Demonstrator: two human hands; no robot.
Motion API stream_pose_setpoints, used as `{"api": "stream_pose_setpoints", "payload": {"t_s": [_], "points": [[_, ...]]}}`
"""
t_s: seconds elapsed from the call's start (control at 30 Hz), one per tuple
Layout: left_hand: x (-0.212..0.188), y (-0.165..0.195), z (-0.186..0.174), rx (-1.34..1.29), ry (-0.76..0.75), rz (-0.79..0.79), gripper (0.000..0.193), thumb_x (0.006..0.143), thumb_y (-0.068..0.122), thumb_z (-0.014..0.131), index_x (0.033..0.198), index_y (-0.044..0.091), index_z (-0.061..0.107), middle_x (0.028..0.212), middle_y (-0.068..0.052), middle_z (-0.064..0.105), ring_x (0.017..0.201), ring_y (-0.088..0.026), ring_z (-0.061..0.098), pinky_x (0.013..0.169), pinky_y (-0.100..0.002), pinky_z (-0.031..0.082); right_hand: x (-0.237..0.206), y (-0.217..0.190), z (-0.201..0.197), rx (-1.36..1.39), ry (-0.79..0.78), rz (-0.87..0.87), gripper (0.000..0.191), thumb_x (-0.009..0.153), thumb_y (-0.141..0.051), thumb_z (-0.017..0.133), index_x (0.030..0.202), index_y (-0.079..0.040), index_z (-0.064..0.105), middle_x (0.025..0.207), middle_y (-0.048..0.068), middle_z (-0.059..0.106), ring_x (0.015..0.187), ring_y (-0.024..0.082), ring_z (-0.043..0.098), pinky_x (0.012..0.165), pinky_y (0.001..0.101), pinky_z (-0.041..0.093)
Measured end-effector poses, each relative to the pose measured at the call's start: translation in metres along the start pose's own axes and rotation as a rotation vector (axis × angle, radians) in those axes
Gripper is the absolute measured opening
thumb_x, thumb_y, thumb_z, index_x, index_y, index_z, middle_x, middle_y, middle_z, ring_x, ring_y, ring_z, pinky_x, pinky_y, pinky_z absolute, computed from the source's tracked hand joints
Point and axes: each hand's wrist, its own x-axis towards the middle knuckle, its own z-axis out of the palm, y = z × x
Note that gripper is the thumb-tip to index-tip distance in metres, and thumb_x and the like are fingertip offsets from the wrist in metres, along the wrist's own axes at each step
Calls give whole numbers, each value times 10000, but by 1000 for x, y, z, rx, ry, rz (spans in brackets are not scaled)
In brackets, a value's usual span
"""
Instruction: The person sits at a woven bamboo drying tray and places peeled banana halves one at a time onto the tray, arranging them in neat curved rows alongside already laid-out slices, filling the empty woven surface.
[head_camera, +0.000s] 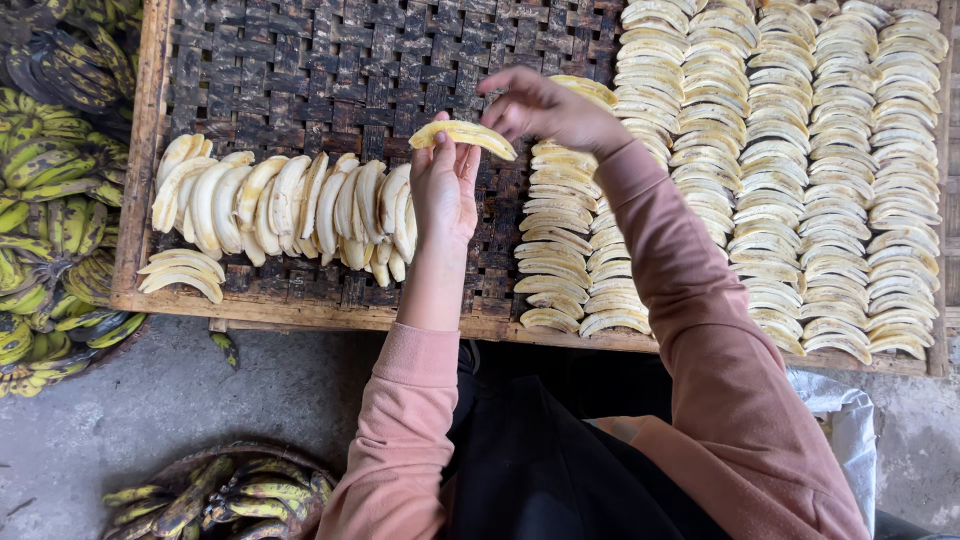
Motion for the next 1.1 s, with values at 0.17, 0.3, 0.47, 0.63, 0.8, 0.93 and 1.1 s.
{"api": "stream_pose_setpoints", "payload": {"t_s": [0.17, 0.3, 0.47, 0.63, 0.8, 0.93, 1.1], "points": [[-2, 7, 0, 102, 35, -102, 622, 990, 144, 567, 1557, 138, 311, 1494, -109, 490, 1387, -233, 482, 1143, -496, 372, 8, -8, 14, 15, 80, 26, 355, 1047, -160, 679, 1370, -37, 599, 1160, 68, 677, 1044, 152, 644, 922, 319, 542], [-9, 21, 9, 91, -40, -113, 670, 986, 161, 574, 1587, 107, 283, 1564, -138, 431, 1452, -258, 419, 1181, -528, 329, 15, 14, -1, 362, 259, 288, 313, 1006, -203, 625, 1301, -98, 619, 1068, 66, 737, 977, 164, 708, 863, 298, 590], [-15, 50, 17, 64, 120, 41, 609, 1009, 133, 561, 1573, 72, 339, 1580, -191, 438, 1455, -293, 434, 1176, -484, 410, 34, 44, 22, -648, 406, 183, 326, 1047, -286, 706, 1245, -37, 635, 1090, 119, 730, 974, 227, 703, 871, 352, 580], [-25, 75, 0, -20, 103, 242, 559, 1023, 126, 584, 1554, 91, 414, 1569, -150, 453, 1452, -255, 446, 1153, -451, 430, 40, 60, 65, -1101, 365, 229, 610, 826, -305, 885, 1242, -17, 543, 1110, 197, 668, 957, 348, 680, 816, 419, 572], [-21, 65, -6, -90, 54, 152, 525, 1017, 115, 614, 1521, 97, 466, 1484, -117, 512, 1364, -220, 515, 1134, -463, 435, 41, 60, 78, -1217, 381, 244, 766, 799, -198, 876, 1386, -42, 408, 1202, 231, 625, 1007, 396, 685, 830, 459, 577], [-18, 63, -9, -92, 24, 117, 508, 1020, 118, 605, 1511, 101, 475, 1461, -111, 535, 1347, -212, 538, 1122, -453, 452, 49, 60, 89, -1345, 333, 397, 731, 856, -38, 691, 1481, 40, 320, 1153, 288, 602, 879, 372, 689, 659, 421, 609], [-19, 67, -13, -120, 30, 108, 459, 1019, 113, 605, 1469, 106, 516, 1429, -93, 562, 1307, -196, 565, 1080, -429, 490, 53, 45, 110, -1700, 361, 336, 745, 853, -101, 595, 1491, 87, 259, 1011, 234, 644, 742, 295, 671, 606, 414, 576]]}}
